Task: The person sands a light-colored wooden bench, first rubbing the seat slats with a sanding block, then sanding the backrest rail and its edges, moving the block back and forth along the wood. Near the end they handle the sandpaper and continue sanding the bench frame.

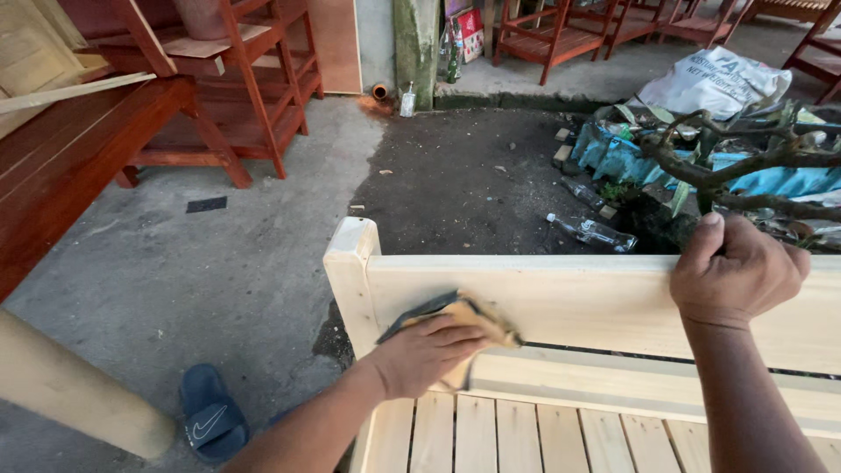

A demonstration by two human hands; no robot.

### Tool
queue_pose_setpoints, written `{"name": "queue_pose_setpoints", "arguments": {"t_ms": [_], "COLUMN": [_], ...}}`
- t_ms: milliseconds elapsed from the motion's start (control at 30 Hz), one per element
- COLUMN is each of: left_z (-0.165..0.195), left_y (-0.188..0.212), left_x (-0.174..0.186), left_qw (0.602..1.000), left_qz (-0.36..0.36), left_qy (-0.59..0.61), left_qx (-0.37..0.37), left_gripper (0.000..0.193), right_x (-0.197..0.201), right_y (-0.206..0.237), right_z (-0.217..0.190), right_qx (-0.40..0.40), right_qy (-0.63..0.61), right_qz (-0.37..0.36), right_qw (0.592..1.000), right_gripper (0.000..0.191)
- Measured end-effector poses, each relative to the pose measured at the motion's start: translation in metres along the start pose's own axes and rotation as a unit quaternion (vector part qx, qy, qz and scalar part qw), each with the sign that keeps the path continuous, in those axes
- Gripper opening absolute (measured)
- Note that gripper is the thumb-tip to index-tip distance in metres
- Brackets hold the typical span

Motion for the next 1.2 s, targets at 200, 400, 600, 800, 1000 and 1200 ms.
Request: {"name": "queue_pose_setpoints", "arguments": {"t_ms": [200, 400, 600, 800, 1000, 1200], "left_z": [0.06, 0.025, 0.009, 0.058, 0.003, 0.033], "left_y": [-0.133, -0.052, -0.023, -0.123, -0.004, -0.062], "left_x": [0.017, 0.018, -0.007, -0.007, -0.016, -0.004], "left_qw": [0.999, 0.999, 1.0, 0.991, 1.0, 0.992], "left_qz": [0.022, 0.047, 0.004, 0.019, 0.0, 0.003], "left_qy": [-0.033, 0.012, -0.018, 0.127, 0.022, 0.123], "left_qx": [-0.006, 0.01, -0.001, 0.026, -0.015, 0.042], "left_gripper": [0.083, 0.079, 0.077, 0.074, 0.074, 0.072], "right_x": [-0.001, -0.001, 0.002, 0.003, 0.0, 0.0], "right_y": [0.002, 0.002, 0.0, -0.002, 0.0, 0.001], "right_z": [0.005, 0.006, -0.002, 0.001, 0.001, -0.001], "right_qx": [0.002, -0.005, 0.011, -0.006, -0.004, 0.006], "right_qy": [-0.011, 0.01, -0.006, -0.016, -0.023, -0.005], "right_qz": [-0.009, -0.019, -0.001, -0.013, -0.003, 0.008], "right_qw": [1.0, 1.0, 1.0, 1.0, 1.0, 1.0], "right_gripper": [0.035, 0.04, 0.035, 0.041, 0.038, 0.037]}}
Point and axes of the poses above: each hand's wrist, its own y-axis away from the middle knuckle, its own x-axis out of the back of the hand, z = x × y, the point moved 7 cm from there along -y, towards the middle knuckle, and after that the axes turned 10 degrees about -y, right-handed, at the moved point
